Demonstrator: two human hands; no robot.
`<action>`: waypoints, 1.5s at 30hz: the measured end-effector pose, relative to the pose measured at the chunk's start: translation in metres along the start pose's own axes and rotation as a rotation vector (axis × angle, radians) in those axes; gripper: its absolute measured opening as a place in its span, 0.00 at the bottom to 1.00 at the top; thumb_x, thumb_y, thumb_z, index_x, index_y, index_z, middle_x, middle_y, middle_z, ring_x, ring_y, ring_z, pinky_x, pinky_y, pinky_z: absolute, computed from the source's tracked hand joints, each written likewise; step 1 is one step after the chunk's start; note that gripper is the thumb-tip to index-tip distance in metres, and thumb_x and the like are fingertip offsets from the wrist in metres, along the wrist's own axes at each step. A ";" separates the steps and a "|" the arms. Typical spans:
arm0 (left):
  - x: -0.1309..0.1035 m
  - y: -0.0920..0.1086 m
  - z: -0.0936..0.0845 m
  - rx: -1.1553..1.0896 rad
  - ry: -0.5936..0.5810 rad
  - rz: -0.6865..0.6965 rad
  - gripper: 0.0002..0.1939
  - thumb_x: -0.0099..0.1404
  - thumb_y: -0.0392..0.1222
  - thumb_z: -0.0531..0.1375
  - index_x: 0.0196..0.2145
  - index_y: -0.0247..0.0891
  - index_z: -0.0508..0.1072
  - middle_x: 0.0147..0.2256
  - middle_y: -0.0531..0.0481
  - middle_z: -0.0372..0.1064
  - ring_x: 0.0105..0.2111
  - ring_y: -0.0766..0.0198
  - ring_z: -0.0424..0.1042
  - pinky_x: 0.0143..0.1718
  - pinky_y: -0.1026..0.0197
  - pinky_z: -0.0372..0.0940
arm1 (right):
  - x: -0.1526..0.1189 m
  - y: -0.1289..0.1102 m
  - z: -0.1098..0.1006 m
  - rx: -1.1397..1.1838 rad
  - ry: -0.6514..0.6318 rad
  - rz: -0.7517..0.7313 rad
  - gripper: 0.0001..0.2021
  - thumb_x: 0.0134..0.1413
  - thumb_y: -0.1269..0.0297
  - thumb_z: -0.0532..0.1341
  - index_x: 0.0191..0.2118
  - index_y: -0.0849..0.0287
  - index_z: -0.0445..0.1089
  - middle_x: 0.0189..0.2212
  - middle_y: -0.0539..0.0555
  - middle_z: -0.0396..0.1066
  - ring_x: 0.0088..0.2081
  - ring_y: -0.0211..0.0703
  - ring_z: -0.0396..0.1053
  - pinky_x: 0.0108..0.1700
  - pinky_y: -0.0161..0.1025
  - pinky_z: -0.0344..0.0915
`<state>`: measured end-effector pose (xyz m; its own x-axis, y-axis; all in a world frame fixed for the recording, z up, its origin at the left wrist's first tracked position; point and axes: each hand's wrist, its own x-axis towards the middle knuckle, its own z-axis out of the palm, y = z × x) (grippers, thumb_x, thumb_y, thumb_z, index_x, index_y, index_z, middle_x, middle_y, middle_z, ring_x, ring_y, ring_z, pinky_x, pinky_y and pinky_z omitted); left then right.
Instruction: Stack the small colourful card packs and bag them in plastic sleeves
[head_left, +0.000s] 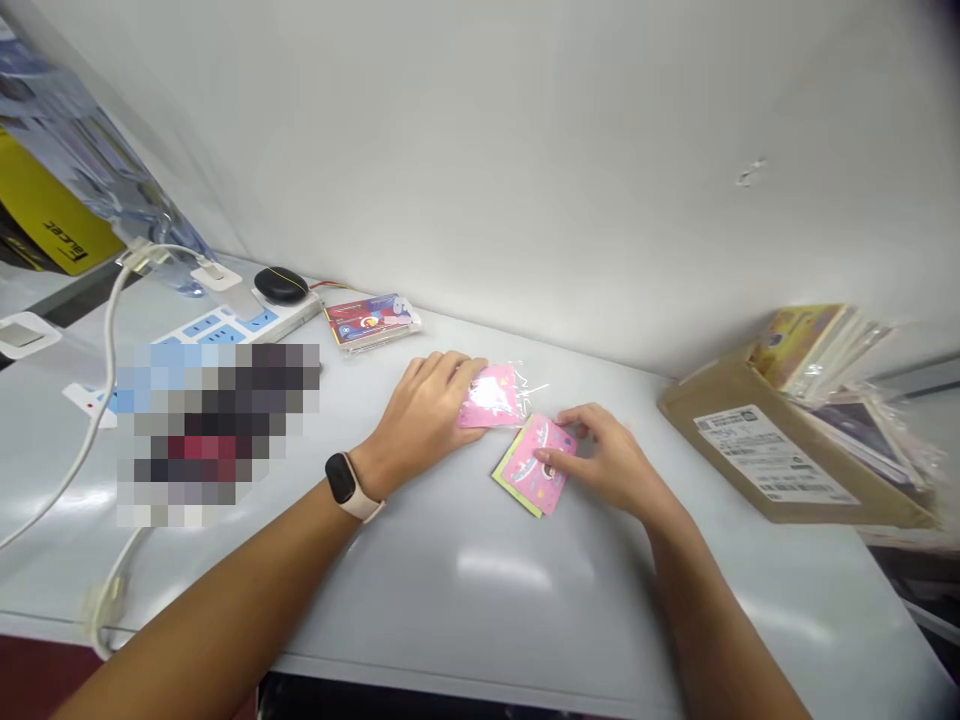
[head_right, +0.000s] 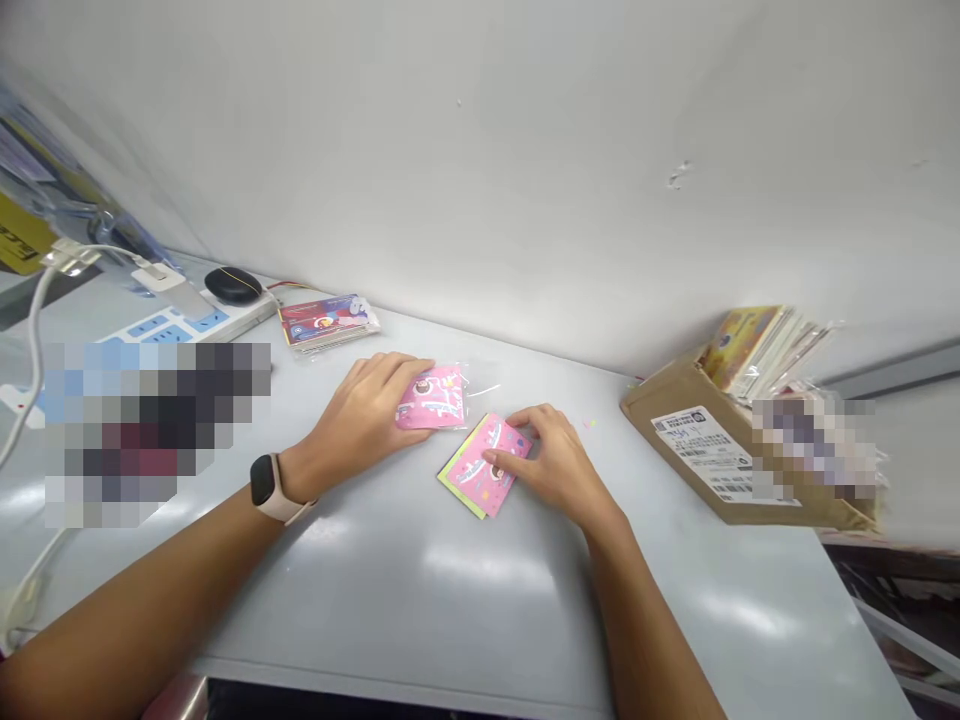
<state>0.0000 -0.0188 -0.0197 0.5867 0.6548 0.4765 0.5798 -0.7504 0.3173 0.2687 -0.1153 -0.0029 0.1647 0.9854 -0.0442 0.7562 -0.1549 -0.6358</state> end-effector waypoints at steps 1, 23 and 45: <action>0.000 0.000 0.000 0.000 -0.001 -0.001 0.28 0.67 0.43 0.68 0.62 0.40 0.68 0.54 0.39 0.75 0.52 0.45 0.73 0.51 0.47 0.65 | 0.000 -0.001 0.000 0.016 0.003 0.020 0.24 0.46 0.42 0.77 0.42 0.51 0.78 0.44 0.56 0.77 0.44 0.53 0.72 0.43 0.46 0.69; 0.000 0.002 -0.002 0.000 -0.002 0.004 0.27 0.67 0.42 0.67 0.61 0.40 0.69 0.53 0.40 0.75 0.52 0.45 0.73 0.51 0.48 0.66 | 0.003 0.005 -0.024 0.768 0.444 -0.060 0.15 0.49 0.50 0.78 0.38 0.51 0.81 0.31 0.53 0.79 0.28 0.45 0.73 0.30 0.43 0.71; 0.000 0.002 -0.001 0.025 -0.012 0.030 0.30 0.65 0.42 0.68 0.62 0.37 0.67 0.54 0.38 0.75 0.52 0.45 0.74 0.52 0.47 0.66 | 0.004 -0.007 0.004 0.788 0.639 0.015 0.16 0.48 0.54 0.79 0.38 0.57 0.80 0.29 0.53 0.80 0.29 0.43 0.77 0.29 0.38 0.73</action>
<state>0.0007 -0.0206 -0.0176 0.6108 0.6329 0.4757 0.5753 -0.7676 0.2825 0.2614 -0.1095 -0.0022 0.6529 0.7256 0.2174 0.1564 0.1516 -0.9760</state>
